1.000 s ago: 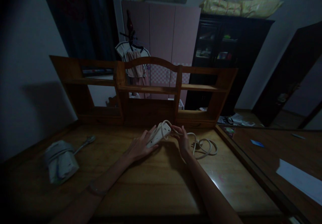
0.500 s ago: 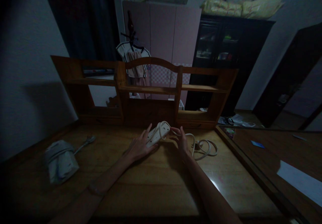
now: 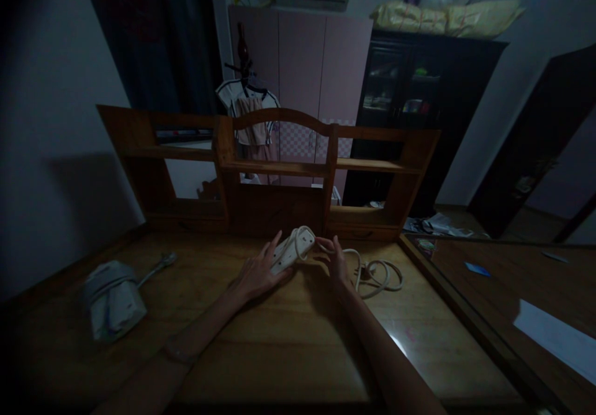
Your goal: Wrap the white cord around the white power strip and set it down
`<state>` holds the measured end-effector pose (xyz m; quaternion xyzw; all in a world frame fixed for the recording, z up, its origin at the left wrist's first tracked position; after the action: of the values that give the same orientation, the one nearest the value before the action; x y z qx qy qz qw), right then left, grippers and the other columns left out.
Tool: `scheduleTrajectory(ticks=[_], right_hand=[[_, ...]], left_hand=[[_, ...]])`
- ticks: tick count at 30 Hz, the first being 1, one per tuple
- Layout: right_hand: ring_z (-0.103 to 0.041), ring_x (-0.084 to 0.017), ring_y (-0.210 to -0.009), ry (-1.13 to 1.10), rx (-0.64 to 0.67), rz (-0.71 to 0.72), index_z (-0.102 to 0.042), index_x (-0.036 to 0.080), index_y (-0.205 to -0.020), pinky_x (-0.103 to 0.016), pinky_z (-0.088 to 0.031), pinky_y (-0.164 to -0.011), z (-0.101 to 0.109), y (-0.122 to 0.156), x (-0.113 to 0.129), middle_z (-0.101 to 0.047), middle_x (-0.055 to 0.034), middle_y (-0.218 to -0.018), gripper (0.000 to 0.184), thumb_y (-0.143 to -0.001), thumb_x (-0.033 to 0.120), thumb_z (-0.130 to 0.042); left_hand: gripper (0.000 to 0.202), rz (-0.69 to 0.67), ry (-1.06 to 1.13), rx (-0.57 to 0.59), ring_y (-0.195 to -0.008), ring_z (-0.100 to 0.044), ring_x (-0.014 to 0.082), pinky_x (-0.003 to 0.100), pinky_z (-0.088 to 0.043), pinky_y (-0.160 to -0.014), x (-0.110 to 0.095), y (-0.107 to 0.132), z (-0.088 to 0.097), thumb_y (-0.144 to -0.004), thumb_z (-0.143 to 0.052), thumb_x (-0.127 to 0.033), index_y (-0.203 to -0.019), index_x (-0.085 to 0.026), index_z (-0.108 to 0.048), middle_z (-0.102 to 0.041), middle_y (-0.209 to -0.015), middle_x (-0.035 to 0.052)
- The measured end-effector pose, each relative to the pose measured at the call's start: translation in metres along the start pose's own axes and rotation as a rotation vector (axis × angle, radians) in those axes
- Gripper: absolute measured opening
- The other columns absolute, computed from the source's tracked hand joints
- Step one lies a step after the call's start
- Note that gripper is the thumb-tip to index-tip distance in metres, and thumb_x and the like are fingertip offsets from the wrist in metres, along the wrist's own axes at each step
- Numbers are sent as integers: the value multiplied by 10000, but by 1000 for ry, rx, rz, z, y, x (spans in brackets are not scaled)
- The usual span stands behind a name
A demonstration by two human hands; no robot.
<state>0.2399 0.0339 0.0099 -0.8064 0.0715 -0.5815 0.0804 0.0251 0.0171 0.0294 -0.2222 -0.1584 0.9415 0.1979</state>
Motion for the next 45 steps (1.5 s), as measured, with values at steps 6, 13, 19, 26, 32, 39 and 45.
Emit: scheduleTrajectory(ticks=[6,13,19,26,32,39,45], right_hand=[[-557,-264,-1048,0,-10,0,-681,257,-978,-388,-443,-862,0,1,-1,-630,-38,-1143,537,-836,658,-352],[-584,-251,-979,8,-14,-26,-683,250,-982,-368,-449,-839,0,0,-2,-644,-45,-1105,556,-822,675,-363],[-593,-237,-926,-3,-2,-27,-685,237,-987,-345,-455,-805,1,-3,-3,-639,-49,-1112,538,-831,652,-380],[-593,-244,-961,16,-44,-32,-676,257,-992,-356,-449,-816,1,-1,-8,-646,-47,-1098,526,-828,659,-379],[-549,-245,-1057,160,-8,57,-644,277,-1051,-337,-454,-816,-3,4,5,-601,-33,-1176,378,-819,547,-517],[-615,-204,-830,299,-18,21,-647,243,-987,-323,-462,-757,-1,4,-6,-651,-40,-1011,379,-812,551,-513],[-569,-177,-703,491,-59,135,-611,217,-755,-275,-424,-652,-2,5,-4,-621,-16,-755,396,-839,568,-446]], left_hand=[[902,9,-11,0,-1032,-572,328,449,-436,-823,0,0,0,-765,-437,-688,-1447,-337,36,-365,-1410,137],[902,15,5,2,-1090,-539,339,451,-417,-859,3,0,-3,-762,-426,-702,-1450,-332,23,-350,-1425,131],[917,20,32,18,-1161,-490,334,429,-398,-890,1,-1,-1,-769,-454,-671,-1451,-316,45,-340,-1436,123],[914,61,36,52,-1142,-502,359,438,-396,-876,1,-2,0,-763,-473,-657,-1454,-324,24,-330,-1442,127],[927,17,61,30,-1168,-487,346,436,-399,-893,-1,-1,2,-756,-491,-653,-1451,-331,31,-344,-1436,121],[924,7,54,17,-1222,-438,365,458,-395,-906,-1,1,0,-753,-499,-657,-1453,-331,8,-328,-1444,135],[895,-3,56,-47,-1187,-472,358,465,-400,-903,-1,1,-1,-750,-530,-625,-1452,-342,-52,-376,-1414,128]])
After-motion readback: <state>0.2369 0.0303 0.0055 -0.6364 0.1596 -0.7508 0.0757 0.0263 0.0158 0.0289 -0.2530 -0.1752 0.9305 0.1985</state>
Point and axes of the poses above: each hand's wrist, its own y-axis away from the middle knuckle, its own z-axis out of the back of the hand, x = y × z, the point moved 5 cm from there along -y, towards the middle knuckle
